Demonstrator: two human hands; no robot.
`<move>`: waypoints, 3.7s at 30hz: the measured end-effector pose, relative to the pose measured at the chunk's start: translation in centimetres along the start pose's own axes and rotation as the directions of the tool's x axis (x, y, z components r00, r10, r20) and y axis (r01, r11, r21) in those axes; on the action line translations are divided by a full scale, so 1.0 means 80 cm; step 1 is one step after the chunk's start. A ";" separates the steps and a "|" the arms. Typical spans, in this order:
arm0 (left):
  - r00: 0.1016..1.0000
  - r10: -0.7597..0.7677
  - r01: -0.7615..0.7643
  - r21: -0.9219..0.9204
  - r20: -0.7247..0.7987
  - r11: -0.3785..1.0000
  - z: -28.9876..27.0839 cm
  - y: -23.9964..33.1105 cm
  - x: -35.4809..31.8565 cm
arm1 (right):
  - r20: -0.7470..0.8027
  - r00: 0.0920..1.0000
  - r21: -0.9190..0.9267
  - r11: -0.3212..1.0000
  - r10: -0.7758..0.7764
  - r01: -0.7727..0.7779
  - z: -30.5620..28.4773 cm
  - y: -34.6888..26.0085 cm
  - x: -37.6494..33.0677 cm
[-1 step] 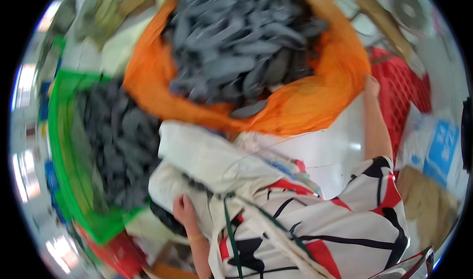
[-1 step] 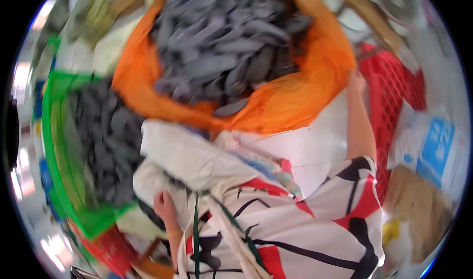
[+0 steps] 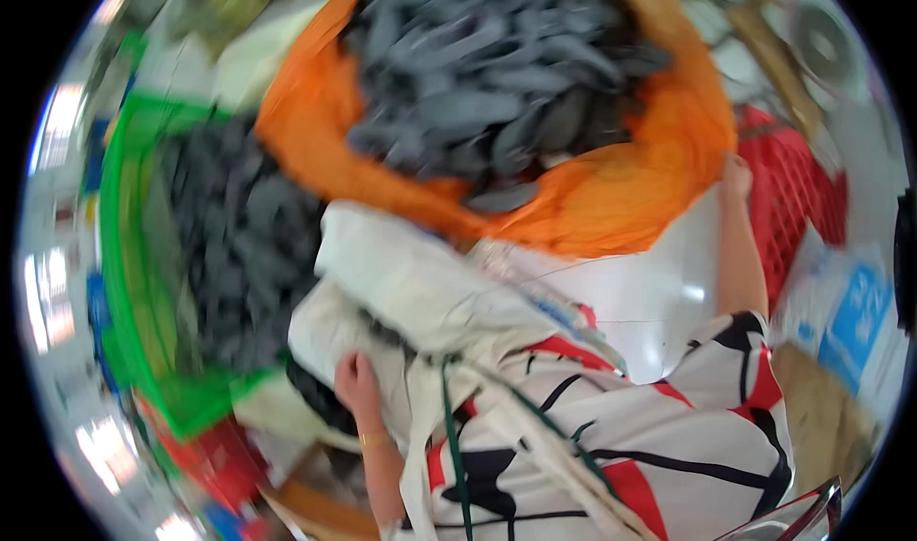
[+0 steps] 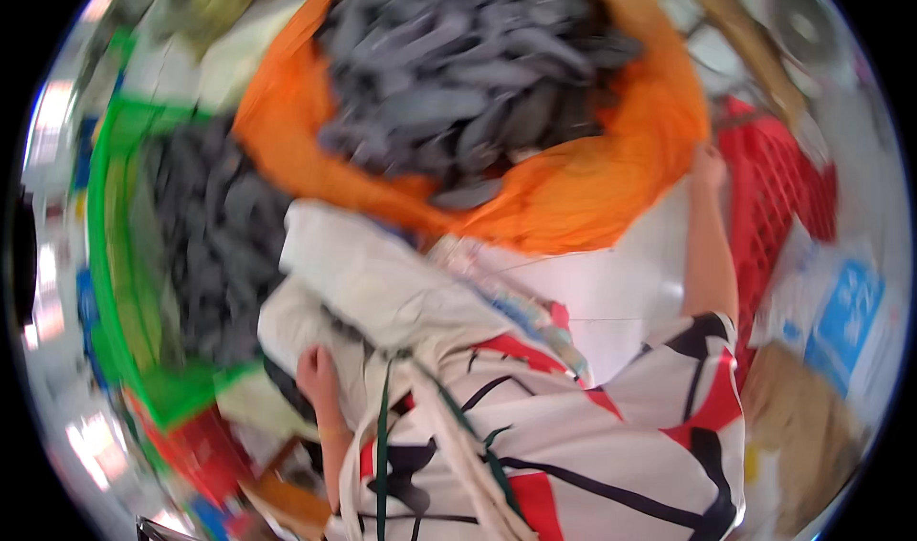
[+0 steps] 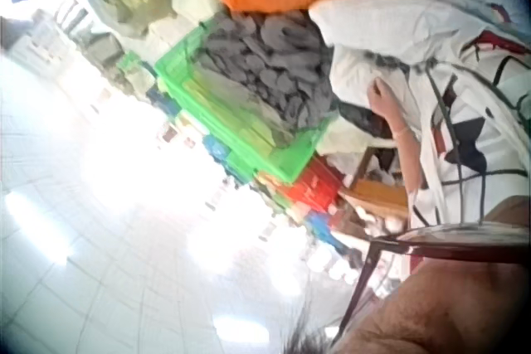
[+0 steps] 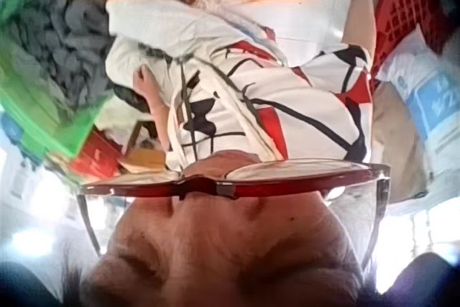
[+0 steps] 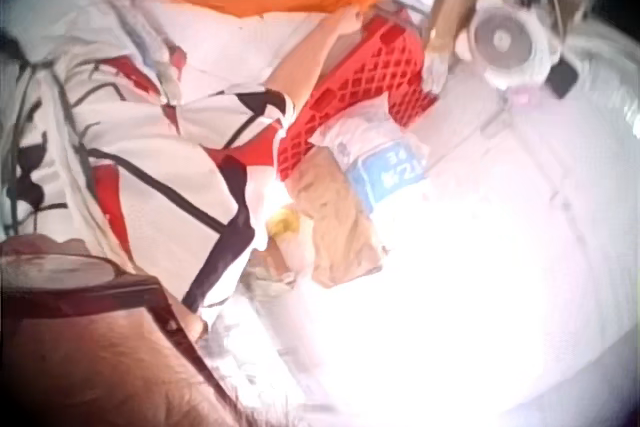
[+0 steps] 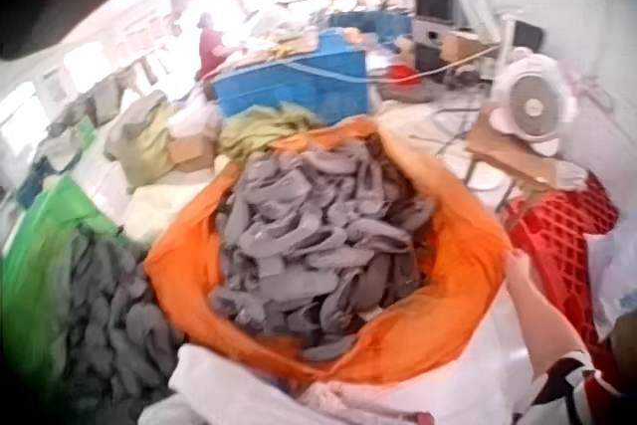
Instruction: The person sits in a workshop and sews grey slipper uppers by hand using a needle and thread. They pick up individual slipper parts from a large orange bag, stitch the edges together, and place the finished items into a green basket.
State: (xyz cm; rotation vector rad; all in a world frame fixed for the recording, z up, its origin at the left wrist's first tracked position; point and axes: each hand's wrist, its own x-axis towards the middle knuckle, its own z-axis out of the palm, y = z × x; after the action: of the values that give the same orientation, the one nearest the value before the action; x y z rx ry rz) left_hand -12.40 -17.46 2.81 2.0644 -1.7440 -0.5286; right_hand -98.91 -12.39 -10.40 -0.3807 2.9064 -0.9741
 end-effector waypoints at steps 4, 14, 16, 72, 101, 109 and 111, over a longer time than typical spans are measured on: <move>0.999 -0.045 0.045 -0.018 -0.020 0.999 -0.017 0.018 -0.015 | 0.033 0.868 -0.141 0.858 -0.495 0.494 0.008 -0.122 -0.092; 0.999 0.033 -0.034 -0.194 -0.010 0.980 -0.008 0.037 -0.001 | 0.506 0.223 0.681 0.544 -0.834 0.491 0.063 -0.354 -0.454; 0.996 0.082 -0.082 0.005 -0.041 0.997 -0.001 0.050 0.010 | 0.427 0.017 0.772 0.374 -0.904 0.514 0.054 -0.392 -0.533; 0.952 0.285 -0.305 -0.405 -0.110 0.862 -0.108 0.055 -0.090 | 0.668 -0.539 0.640 0.766 -0.514 0.062 -0.050 -0.430 -0.739; 0.816 0.499 -0.563 -0.208 -0.290 0.800 -0.103 0.059 -0.106 | 0.420 -0.806 0.854 0.482 -0.417 0.196 -0.070 -0.437 -0.733; 0.841 0.479 -0.540 -0.331 -0.253 0.774 -0.095 0.052 -0.111 | 0.414 -0.821 0.836 0.521 -0.393 0.172 -0.063 -0.431 -0.733; 0.852 0.459 -0.523 -0.392 -0.251 0.757 -0.091 0.052 -0.113 | 0.423 -0.821 0.819 0.550 -0.382 0.165 -0.063 -0.428 -0.735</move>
State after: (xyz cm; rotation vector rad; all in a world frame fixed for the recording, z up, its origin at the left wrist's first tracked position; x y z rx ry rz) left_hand -13.54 -8.82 11.54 1.2238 -1.7806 -0.5379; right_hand -35.25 -21.21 12.52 -1.6772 0.3952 -0.1440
